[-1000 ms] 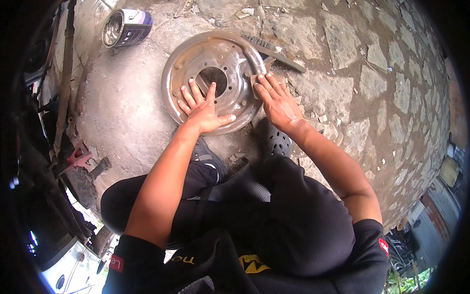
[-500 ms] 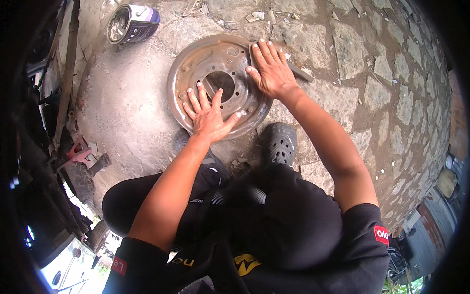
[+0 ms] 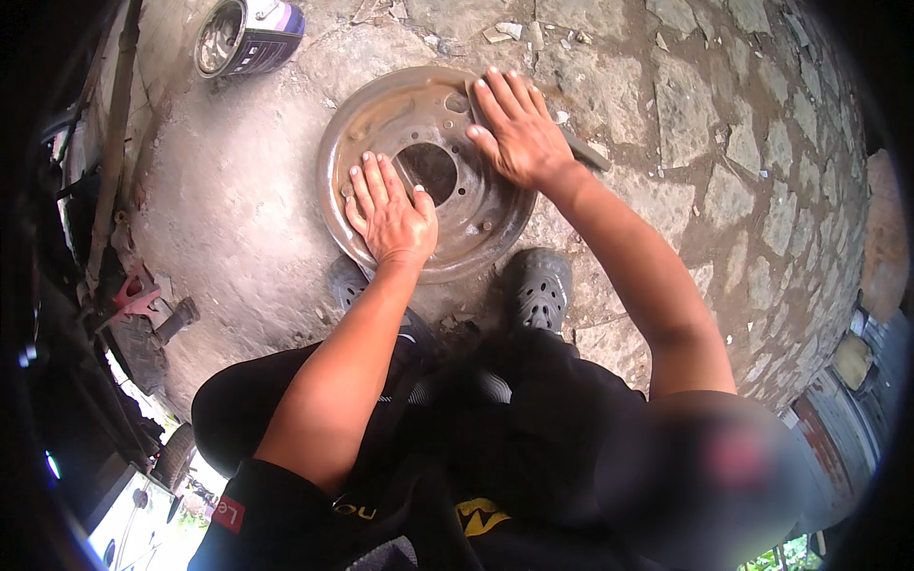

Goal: The person sits on the ground and uses a sanding block to sand the surface of a circular metal part. They rotate the part and continue sanding different areas.

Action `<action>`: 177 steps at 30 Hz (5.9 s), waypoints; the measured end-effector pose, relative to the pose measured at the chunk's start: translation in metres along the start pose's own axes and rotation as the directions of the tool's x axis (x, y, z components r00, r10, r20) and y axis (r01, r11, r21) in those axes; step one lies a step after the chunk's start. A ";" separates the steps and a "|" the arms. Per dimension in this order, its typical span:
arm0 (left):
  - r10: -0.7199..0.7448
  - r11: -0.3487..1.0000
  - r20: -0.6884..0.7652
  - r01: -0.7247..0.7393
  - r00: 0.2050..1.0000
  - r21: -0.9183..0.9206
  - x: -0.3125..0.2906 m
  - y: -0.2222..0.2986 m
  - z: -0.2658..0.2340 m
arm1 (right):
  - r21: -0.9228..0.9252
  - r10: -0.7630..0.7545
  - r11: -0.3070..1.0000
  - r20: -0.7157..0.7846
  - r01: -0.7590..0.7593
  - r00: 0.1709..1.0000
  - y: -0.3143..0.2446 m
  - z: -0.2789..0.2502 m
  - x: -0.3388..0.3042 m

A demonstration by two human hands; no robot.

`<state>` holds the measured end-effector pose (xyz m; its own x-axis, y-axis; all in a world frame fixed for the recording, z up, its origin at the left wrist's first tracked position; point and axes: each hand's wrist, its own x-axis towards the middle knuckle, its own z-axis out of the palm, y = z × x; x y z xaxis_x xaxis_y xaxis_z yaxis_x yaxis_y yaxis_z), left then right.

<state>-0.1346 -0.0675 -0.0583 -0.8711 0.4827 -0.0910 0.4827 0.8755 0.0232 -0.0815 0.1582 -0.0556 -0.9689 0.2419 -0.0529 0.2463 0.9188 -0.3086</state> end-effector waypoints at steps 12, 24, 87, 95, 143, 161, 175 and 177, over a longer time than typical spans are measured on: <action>-0.060 0.995 -0.004 0.060 0.998 -0.075 0.005 -0.002 -0.005 | -0.058 -0.073 0.995 0.105 0.080 0.992 0.012 -0.001 -0.064; -0.066 0.995 0.058 0.070 0.996 -0.068 0.003 0.000 -0.009 | -0.014 -0.044 0.999 0.362 0.052 0.931 0.012 -0.023 -0.089; -0.064 0.998 0.001 0.064 0.998 0.000 0.002 0.000 -0.002 | 0.040 0.068 0.997 0.067 -0.070 0.995 -0.010 0.007 -0.082; -0.051 0.999 0.008 0.051 0.999 0.002 0.005 -0.001 -0.006 | 0.012 0.078 0.997 0.020 -0.079 0.997 -0.007 0.001 -0.029; -0.038 0.999 -0.017 0.038 0.999 -0.021 0.004 -0.001 -0.003 | 0.036 0.033 0.999 0.035 -0.034 0.999 -0.009 -0.001 -0.041; -0.038 0.998 0.003 0.038 0.999 -0.047 0.005 0.003 -0.003 | 0.085 0.072 0.993 0.098 -0.080 0.993 -0.008 -0.002 -0.080; -0.049 0.998 0.019 0.050 0.999 -0.036 0.004 -0.002 -0.005 | 0.195 0.218 0.967 -0.288 -0.166 0.933 0.013 -0.056 -0.067; -0.044 0.998 0.021 0.045 0.999 -0.035 0.003 0.000 -0.002 | 0.197 0.266 0.954 -0.218 -0.225 0.939 0.014 -0.056 -0.068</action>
<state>-0.1377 -0.0663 -0.0561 -0.8893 0.4432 -0.1127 0.4400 0.8964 0.0536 -0.0103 0.1718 -0.0035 -0.8387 0.5395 0.0751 0.4474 0.7610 -0.4699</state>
